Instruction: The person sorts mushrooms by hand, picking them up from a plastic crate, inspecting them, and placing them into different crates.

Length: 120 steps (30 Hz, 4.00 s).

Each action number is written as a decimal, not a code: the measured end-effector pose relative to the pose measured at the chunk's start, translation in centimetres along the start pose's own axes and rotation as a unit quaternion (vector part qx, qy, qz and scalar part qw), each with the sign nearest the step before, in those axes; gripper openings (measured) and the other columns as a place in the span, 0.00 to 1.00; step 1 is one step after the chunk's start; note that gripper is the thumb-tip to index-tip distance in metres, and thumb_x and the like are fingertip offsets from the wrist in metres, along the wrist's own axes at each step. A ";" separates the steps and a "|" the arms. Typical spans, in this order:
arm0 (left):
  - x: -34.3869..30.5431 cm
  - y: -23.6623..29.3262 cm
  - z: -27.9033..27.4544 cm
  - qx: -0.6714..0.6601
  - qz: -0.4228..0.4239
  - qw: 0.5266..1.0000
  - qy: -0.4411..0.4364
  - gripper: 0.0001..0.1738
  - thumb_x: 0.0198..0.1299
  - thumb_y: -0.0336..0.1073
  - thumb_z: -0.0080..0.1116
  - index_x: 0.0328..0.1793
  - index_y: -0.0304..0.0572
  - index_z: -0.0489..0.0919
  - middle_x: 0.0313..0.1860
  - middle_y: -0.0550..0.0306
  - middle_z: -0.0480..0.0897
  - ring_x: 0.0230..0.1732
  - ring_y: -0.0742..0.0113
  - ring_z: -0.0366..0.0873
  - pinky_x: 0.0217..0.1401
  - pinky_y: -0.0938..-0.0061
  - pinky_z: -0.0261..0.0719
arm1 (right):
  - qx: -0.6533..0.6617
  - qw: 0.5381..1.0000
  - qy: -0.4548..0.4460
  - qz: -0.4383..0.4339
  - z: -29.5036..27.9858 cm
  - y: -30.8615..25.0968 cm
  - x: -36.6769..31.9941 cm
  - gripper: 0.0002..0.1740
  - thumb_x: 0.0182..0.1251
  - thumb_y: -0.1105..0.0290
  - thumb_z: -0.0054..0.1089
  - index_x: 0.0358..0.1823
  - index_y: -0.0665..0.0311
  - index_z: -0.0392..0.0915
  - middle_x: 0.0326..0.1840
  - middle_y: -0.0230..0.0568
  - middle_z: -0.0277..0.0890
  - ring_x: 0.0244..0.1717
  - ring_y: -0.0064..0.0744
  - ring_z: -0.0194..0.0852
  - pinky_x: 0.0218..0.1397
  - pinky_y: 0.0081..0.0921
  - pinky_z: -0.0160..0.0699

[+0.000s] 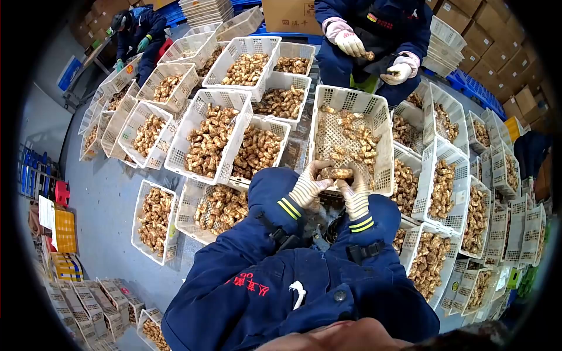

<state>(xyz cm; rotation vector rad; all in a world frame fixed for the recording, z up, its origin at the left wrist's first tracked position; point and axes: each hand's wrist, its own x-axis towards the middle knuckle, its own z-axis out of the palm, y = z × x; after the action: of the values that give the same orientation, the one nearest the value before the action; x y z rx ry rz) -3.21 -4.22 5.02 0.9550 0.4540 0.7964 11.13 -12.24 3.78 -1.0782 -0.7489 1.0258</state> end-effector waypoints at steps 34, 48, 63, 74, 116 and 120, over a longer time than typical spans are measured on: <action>1.0 -4.6 -0.4 0.019 -0.050 0.993 0.105 0.28 0.58 0.41 0.63 0.62 0.38 0.70 0.55 0.52 0.76 0.57 0.59 0.74 0.62 0.65 0.73 | 0.048 0.995 0.048 0.075 -1.7 1.1 2.2 0.27 0.68 0.63 0.58 0.66 0.63 0.64 0.54 0.37 0.71 0.50 0.26 0.71 0.52 0.23 0.75; 2.5 -4.0 -1.9 -0.310 -0.273 0.887 0.206 0.27 0.72 0.53 0.40 0.55 0.34 0.74 0.44 0.51 0.77 0.46 0.57 0.78 0.53 0.64 0.83 | -0.488 0.837 0.039 -0.244 1.4 -5.9 1.6 0.27 0.63 0.56 0.61 0.60 0.63 0.73 0.50 0.47 0.77 0.50 0.48 0.75 0.55 0.39 0.74; 2.6 -4.6 -2.3 -0.207 -0.188 0.954 0.104 0.25 0.69 0.46 0.50 0.63 0.34 0.72 0.54 0.48 0.79 0.51 0.61 0.79 0.57 0.68 0.79 | 0.176 0.964 0.002 0.197 -1.6 0.3 2.3 0.25 0.71 0.54 0.51 0.58 0.67 0.73 0.41 0.40 0.80 0.35 0.29 0.78 0.38 0.27 0.81; 1.8 -3.3 -1.4 -0.106 -0.159 0.982 0.006 0.24 0.68 0.43 0.52 0.65 0.36 0.70 0.43 0.60 0.78 0.42 0.71 0.76 0.51 0.72 0.75 | 0.196 0.952 0.020 0.235 -1.4 0.5 1.2 0.29 0.67 0.45 0.52 0.51 0.65 0.77 0.33 0.36 0.81 0.26 0.28 0.76 0.29 0.27 0.78; 1.9 -4.5 -1.7 -0.148 -0.236 0.960 0.026 0.22 0.65 0.35 0.56 0.63 0.36 0.68 0.37 0.60 0.77 0.36 0.70 0.75 0.39 0.74 0.80 | 0.133 0.949 0.018 0.286 -2.5 2.5 1.8 0.26 0.70 0.51 0.45 0.51 0.67 0.77 0.30 0.37 0.79 0.29 0.29 0.76 0.34 0.25 0.76; 1.8 -4.5 -2.0 -0.152 -0.248 0.957 0.016 0.24 0.66 0.35 0.56 0.65 0.35 0.68 0.41 0.58 0.77 0.40 0.70 0.76 0.43 0.75 0.79 | 0.132 0.950 0.021 0.282 -2.5 2.8 1.8 0.27 0.68 0.49 0.50 0.52 0.66 0.77 0.30 0.37 0.79 0.28 0.29 0.76 0.34 0.25 0.77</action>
<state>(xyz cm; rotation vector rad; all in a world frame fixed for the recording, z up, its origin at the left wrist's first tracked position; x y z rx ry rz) -1.55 -3.23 0.16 0.5074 0.5538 0.4066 13.18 -11.05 0.35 -1.0971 -0.2485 1.5340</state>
